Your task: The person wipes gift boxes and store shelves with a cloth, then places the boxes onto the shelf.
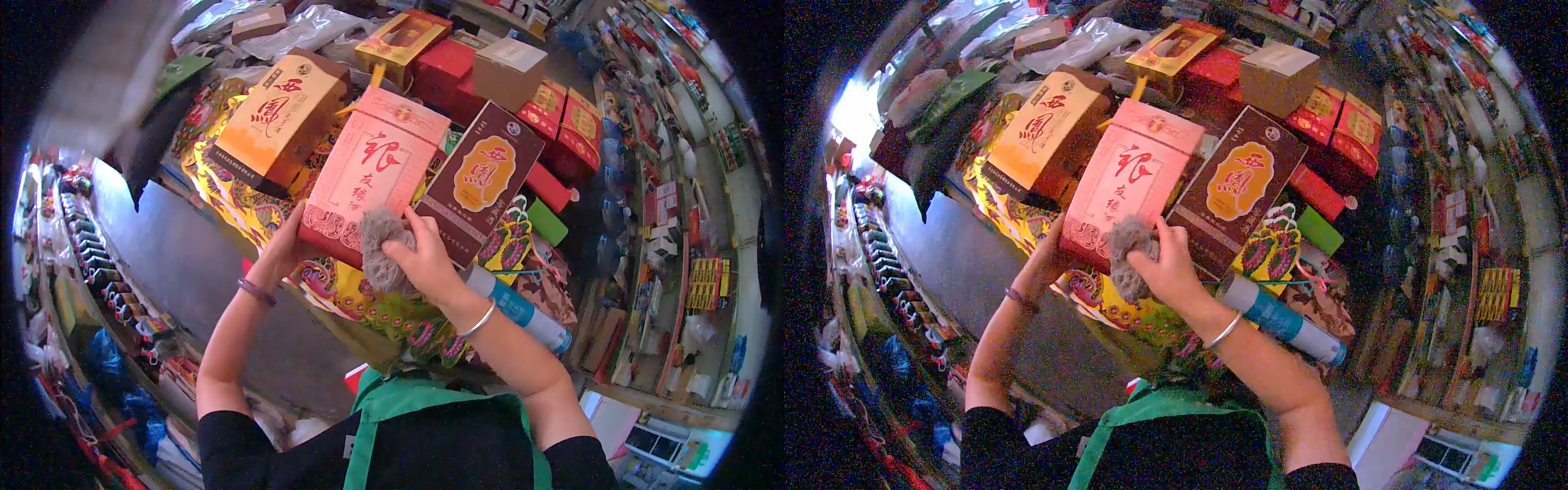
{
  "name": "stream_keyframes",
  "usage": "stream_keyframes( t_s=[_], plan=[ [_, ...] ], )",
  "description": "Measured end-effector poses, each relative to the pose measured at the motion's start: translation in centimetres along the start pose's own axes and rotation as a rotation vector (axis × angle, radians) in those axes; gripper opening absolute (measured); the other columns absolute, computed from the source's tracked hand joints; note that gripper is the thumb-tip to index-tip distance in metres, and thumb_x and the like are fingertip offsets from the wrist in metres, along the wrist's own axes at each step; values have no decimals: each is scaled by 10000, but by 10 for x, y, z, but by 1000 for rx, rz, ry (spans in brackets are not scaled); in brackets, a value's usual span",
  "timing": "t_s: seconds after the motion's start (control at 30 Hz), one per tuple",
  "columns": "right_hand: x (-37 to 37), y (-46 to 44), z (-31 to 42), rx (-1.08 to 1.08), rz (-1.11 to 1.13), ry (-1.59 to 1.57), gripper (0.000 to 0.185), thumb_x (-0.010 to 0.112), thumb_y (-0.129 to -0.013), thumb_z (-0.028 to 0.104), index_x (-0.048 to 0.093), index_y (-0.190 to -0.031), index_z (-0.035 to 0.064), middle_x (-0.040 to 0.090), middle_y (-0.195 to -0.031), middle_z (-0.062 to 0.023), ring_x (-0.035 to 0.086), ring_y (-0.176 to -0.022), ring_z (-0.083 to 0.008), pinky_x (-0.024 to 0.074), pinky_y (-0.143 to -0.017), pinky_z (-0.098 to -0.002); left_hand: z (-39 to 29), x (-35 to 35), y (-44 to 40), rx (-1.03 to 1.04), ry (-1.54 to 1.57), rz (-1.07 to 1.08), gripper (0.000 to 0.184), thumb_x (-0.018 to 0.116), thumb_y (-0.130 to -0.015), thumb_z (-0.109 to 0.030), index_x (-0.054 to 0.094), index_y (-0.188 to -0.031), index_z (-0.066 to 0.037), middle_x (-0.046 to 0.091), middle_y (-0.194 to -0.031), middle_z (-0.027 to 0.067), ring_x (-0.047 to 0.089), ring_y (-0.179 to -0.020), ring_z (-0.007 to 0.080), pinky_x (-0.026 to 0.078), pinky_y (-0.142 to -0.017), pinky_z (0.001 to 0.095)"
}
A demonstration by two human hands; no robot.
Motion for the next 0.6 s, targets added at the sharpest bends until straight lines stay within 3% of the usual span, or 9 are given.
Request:
stream_keyframes(
  t_s=[0.03, 0.13, 0.23, 0.27, 0.33, 0.47, 0.53, 0.6],
  plan=[
    [-1, -1, 3, 83, 22, -54, 767, 681, -730, 325, 372, -1291, -96, 432, -1092, -212, 450, -1064, -323, 362, -962, -375, 3, 1, 4, 17, 21, 10, 595, 345, -935, -548, 405, -1336, -111, 541, -1258, 111, 570, -1091, 287, 467, -921, 477],
    [7, -6, 0, 51, -26, -30, 711, 679, -723, 347, 442, -1235, -86, 486, -1045, -218, 503, -1019, -326, 410, -910, -388, 2, 7, 17, -32, 63, 18, 584, 324, -941, -548, 379, -1346, -131, 516, -1286, 103, 549, -1119, 290, 468, -909, 507],
    [-13, -18, 26, 45, 206, 250, 633, 672, -719, 360, 511, -1165, -60, 569, -1014, -227, 573, -960, -326, 462, -833, -400, 4, 7, 19, -76, 104, 43, 555, 345, -941, -532, 369, -1350, -157, 505, -1295, 94, 531, -1138, 295, 473, -895, 520],
    [-14, -26, 14, 46, 272, 38, 564, 664, -718, 355, 550, -1117, -28, 619, -1006, -224, 616, -914, -321, 490, -783, -401, 2, 9, 21, -74, 126, 71, 540, 368, -941, -516, 360, -1353, -168, 500, -1299, 91, 527, -1142, 298, 474, -890, 523],
    [-34, -40, 44, 105, 377, 92, 559, 666, -716, 341, 548, -1130, -16, 612, -1069, -222, 611, -967, -311, 486, -815, -380, 4, 9, 23, -56, 127, 73, 516, 431, -934, -472, 350, -1354, -182, 499, -1292, 86, 526, -1139, 303, 478, -882, 526],
    [-68, -95, 53, -193, -5, 66, 592, 663, -721, 327, 519, -1186, -10, 577, -1148, -223, 560, -1081, -315, 433, -921, -369, 12, 13, 32, 10, 97, -31, 508, 560, -902, -360, 351, -1332, -187, 514, -1251, 81, 543, -1111, 305, 489, -866, 518],
    [-78, -129, 54, -292, -168, 297, 637, 653, -714, 348, 497, -1211, -19, 553, -1191, -223, 535, -1113, -319, 401, -964, -366, 14, 17, 33, 49, 133, -31, 504, 591, -891, -325, 360, -1316, -183, 522, -1229, 82, 555, -1090, 301, 500, -855, 503],
    [-71, -164, 27, -151, 46, 354, 662, 642, -704, 364, 490, -1212, -32, 556, -1188, -232, 540, -1106, -324, 400, -966, -367, 19, 12, 24, 106, 190, 24, 489, 599, -887, -310, 372, -1299, -177, 535, -1205, 85, 573, -1061, 294, 512, -843, 482]
  ],
)
Point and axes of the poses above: each hand's wrist, its own y-axis away from the middle knuckle, its own x-axis out of the palm, z = x × y, the point moved 4 cm from there along -y, towards the middle knuckle
